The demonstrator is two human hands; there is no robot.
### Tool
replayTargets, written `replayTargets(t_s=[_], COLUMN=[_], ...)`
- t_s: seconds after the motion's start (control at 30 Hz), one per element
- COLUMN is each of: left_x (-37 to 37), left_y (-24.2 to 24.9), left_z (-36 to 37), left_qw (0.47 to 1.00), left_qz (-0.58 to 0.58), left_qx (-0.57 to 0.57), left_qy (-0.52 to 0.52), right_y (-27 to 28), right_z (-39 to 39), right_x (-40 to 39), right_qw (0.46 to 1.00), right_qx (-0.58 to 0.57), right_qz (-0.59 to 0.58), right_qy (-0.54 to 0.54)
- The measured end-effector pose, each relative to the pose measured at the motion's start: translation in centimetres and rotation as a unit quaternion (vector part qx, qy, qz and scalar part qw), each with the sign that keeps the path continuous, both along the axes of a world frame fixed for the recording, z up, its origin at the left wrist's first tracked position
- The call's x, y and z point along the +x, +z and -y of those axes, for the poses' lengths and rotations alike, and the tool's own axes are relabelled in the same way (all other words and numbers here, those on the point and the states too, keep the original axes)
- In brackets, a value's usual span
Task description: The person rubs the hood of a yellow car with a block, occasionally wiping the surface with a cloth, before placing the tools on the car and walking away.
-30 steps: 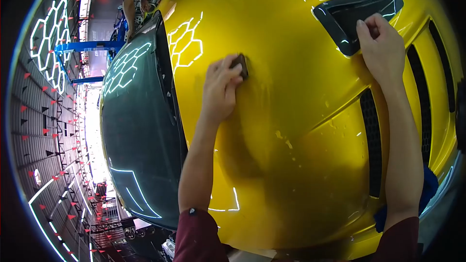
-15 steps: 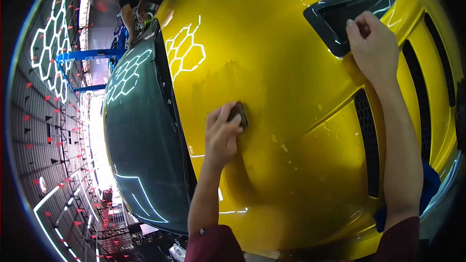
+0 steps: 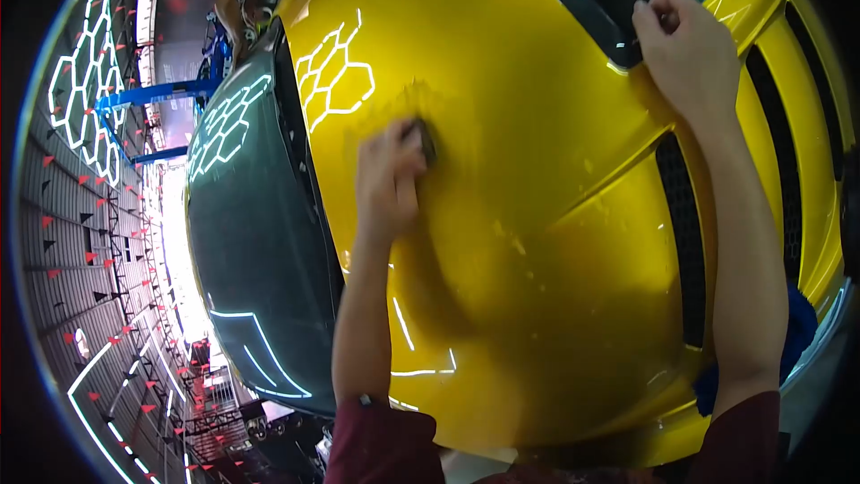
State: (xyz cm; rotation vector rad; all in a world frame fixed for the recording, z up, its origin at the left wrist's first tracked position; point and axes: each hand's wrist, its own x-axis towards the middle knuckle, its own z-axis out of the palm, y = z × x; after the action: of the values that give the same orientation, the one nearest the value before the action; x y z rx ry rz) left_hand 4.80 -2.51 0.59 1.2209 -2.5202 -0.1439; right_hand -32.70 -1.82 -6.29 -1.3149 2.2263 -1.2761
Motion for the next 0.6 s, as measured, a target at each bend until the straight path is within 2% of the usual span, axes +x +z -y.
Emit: replayTargets(t_s=[0.07, 0.1, 0.27, 0.33, 0.47, 0.6], left_x=[-1.6, -1.2, 0.1, 0.4, -2.0, 0.1], left_y=[0.0, 0.1, 0.2, -0.3, 0.2, -0.2], left_z=[3.7, 3.2, -5.2, -1.6, 3.8, -2.6], left_qw=[0.999, 0.999, 0.998, 0.998, 0.999, 0.998], left_qz=[-0.039, -0.030, 0.000, -0.011, -0.034, -0.018], left_qx=[-0.008, -0.013, -0.030, -0.017, -0.004, -0.006], left_qy=[-0.009, -0.015, -0.057, -0.057, -0.025, -0.061], right_y=[0.3, 0.2, 0.2, 0.3, 0.7, 0.8], right_z=[0.0, 0.0, 0.2, 0.1, 0.1, 0.1], right_x=[-0.1, -0.1, -0.2, -0.1, -0.2, -0.2], right_qw=[1.000, 1.000, 1.000, 1.000, 0.999, 0.999], right_qx=[-0.007, -0.017, -0.022, -0.017, -0.010, -0.018], right_qz=[0.013, 0.008, 0.000, -0.016, 0.030, 0.033], right_qy=[-0.004, -0.006, -0.017, -0.014, -0.005, -0.008])
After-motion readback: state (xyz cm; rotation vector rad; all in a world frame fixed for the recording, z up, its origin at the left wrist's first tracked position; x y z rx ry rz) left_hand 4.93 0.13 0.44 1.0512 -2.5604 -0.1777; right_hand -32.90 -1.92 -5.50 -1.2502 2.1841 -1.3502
